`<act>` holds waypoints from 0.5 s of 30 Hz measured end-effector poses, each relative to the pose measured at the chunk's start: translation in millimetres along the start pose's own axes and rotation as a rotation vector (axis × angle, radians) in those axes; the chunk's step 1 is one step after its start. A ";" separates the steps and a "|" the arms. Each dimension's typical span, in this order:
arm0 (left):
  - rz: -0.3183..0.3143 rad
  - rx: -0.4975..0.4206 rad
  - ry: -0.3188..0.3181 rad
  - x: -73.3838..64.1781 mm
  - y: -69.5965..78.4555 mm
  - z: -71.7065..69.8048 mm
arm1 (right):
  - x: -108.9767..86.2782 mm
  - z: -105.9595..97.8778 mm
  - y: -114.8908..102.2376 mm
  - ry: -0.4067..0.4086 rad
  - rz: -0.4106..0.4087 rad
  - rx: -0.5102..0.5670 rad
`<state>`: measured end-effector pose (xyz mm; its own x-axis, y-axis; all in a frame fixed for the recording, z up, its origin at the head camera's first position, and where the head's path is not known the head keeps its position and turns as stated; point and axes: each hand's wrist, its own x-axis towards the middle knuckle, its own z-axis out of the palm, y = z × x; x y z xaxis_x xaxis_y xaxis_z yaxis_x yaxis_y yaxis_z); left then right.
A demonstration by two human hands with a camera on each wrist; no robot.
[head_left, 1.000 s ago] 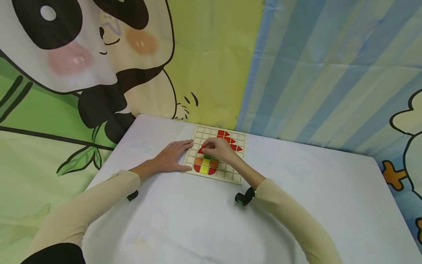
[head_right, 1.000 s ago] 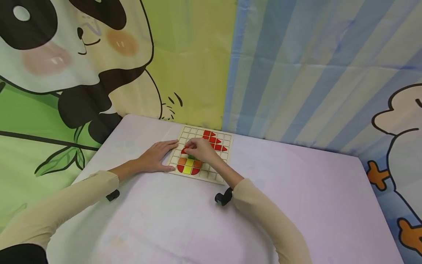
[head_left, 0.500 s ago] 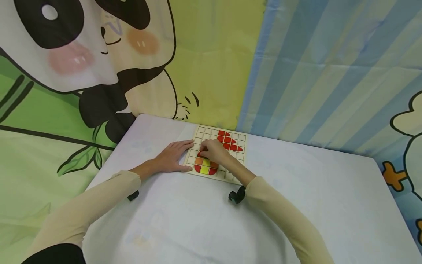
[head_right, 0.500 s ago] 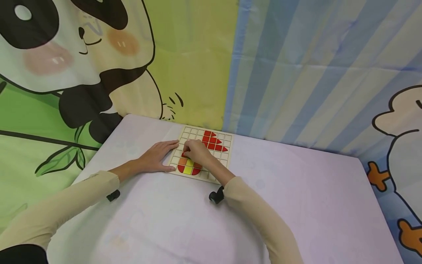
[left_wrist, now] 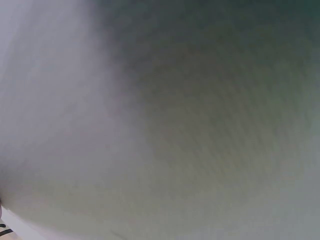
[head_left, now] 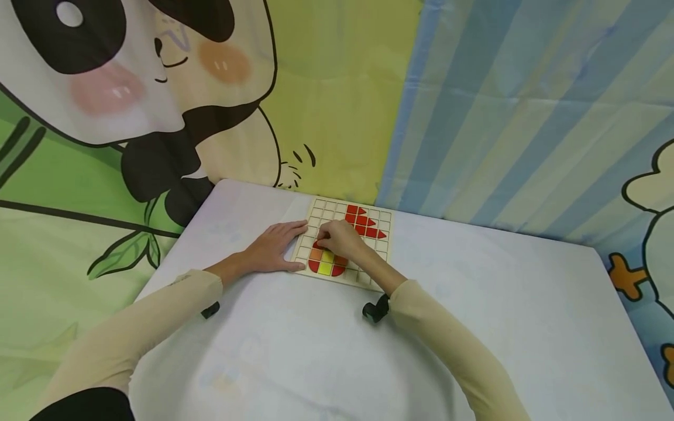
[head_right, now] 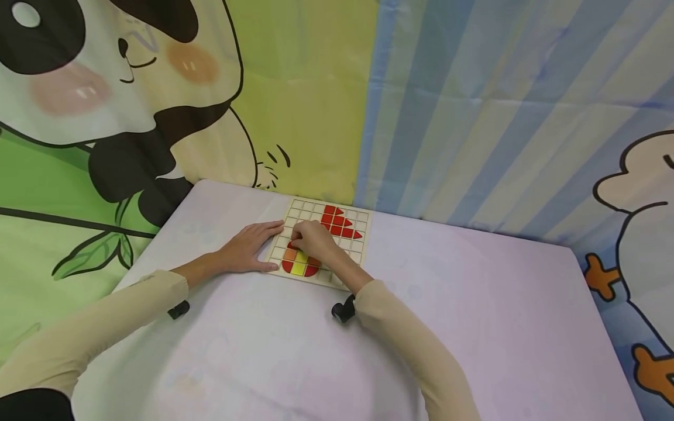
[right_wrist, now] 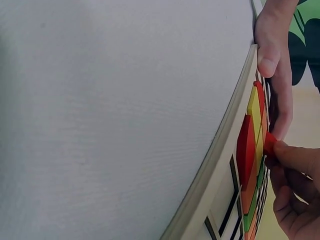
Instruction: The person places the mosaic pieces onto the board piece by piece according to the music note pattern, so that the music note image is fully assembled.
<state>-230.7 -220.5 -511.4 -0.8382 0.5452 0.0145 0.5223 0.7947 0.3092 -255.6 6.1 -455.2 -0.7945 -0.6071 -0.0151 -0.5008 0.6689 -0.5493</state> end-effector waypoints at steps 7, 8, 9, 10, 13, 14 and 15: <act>0.011 -0.018 0.015 -0.6 0.2 0.3 | 0.1 -0.9 1.3 -0.001 -0.004 0.013; 0.010 -0.021 0.013 -0.6 0.2 0.4 | 0.0 -0.9 1.5 0.002 -0.005 0.014; 0.009 -0.027 0.012 -0.7 0.6 0.1 | -0.1 -0.7 1.6 0.006 -0.006 0.018; 0.010 -0.026 0.012 -0.7 0.5 0.3 | 0.0 -0.6 1.7 0.010 -0.006 0.020; 0.010 -0.021 0.015 -0.7 -0.1 1.0 | 0.9 0.9 2.1 0.014 -0.008 -0.007; 0.013 -0.017 0.019 -0.6 -0.5 1.3 | 1.3 1.8 2.0 0.011 -0.012 -0.029; 0.013 -0.011 0.020 -0.6 -0.9 1.5 | 1.7 2.8 1.9 0.007 -0.022 -0.065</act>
<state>-230.4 -221.1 -513.1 -0.8343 0.5500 0.0374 0.5316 0.7847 0.3189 -257.0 5.2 -458.7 -0.7852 -0.6192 0.0024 -0.5392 0.6818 -0.4944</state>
